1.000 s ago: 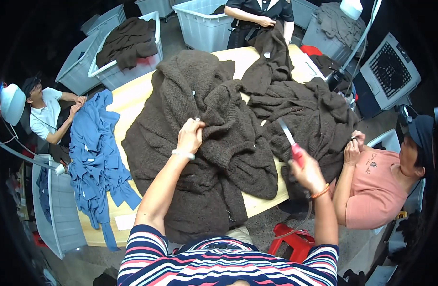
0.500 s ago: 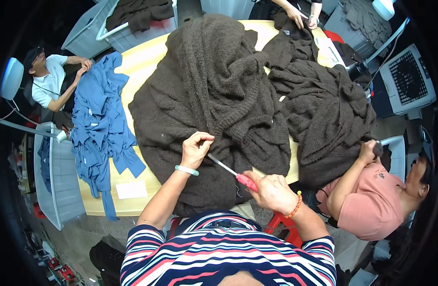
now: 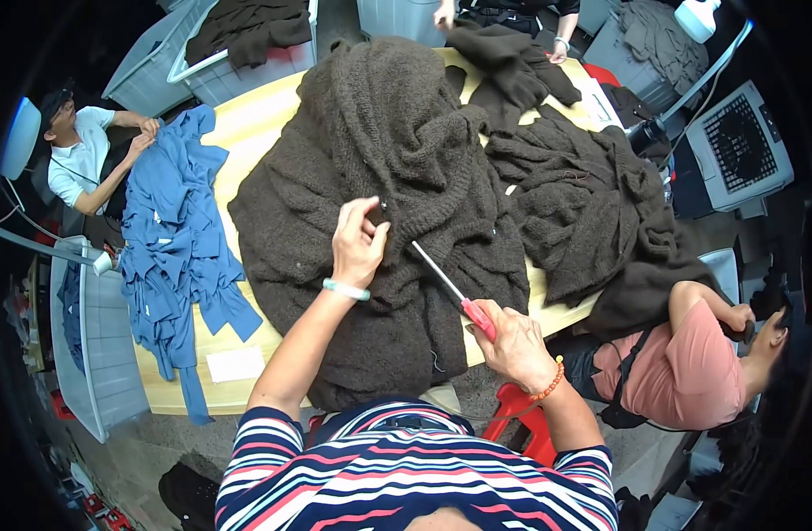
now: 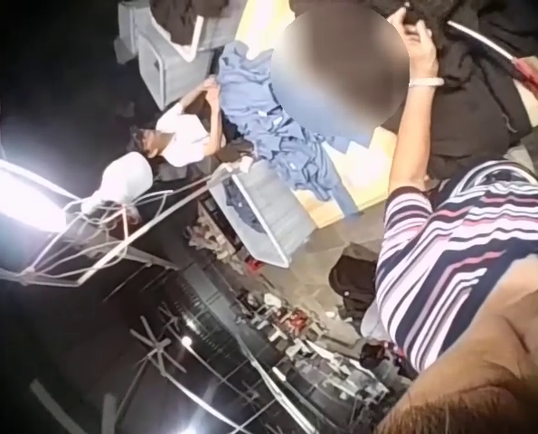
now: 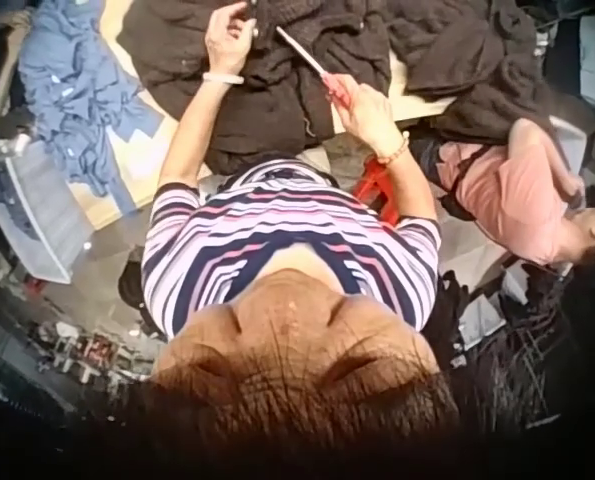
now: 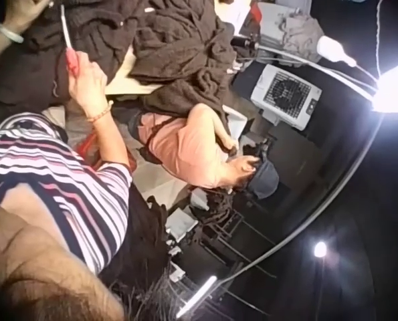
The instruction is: Trimming loose threads from brown sweaters using scissors.
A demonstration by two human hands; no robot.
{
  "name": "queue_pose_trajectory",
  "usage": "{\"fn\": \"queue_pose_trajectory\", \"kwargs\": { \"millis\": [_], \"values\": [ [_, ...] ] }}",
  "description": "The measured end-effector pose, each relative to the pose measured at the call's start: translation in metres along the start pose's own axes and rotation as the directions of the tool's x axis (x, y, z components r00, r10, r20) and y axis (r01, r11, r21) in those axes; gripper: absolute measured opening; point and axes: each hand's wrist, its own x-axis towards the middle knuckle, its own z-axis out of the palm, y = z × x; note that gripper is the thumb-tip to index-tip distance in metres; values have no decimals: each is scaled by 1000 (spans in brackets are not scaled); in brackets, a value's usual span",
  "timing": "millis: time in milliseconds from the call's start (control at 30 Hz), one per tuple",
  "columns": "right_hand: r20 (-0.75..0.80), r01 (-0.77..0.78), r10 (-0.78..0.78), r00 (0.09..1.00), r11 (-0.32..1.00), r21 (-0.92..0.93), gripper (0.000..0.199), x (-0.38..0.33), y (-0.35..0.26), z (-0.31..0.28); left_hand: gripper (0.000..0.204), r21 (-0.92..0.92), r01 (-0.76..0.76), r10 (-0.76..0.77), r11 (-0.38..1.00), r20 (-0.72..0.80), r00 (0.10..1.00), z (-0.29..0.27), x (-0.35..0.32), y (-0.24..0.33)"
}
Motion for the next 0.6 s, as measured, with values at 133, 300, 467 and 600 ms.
{"fn": "queue_pose_trajectory", "kwargs": {
  "millis": [133, 300, 467, 600],
  "values": [
    [-29, 8, -8, 1000, 1000, -8, 33, 9, -3, 0, 27, 283, -141, 120, 949, 91, 989, 17, 35, -27],
    [46, -85, 90, 995, 992, -90, 25, 27, -2, 6, 12, 219, -161, 105, 962, 244, 964, 29, 42, -38],
    [83, -65, 71, 994, 995, -74, 23, 40, 1, 4, 14, 46, -13, 0, 999, 269, 963, 17, 33, -32],
    [158, 0, 1, 987, 1000, -1, 24, 48, 5, -1, 8, -54, -48, 64, 997, 333, 941, 10, 34, -19]
  ]
}}
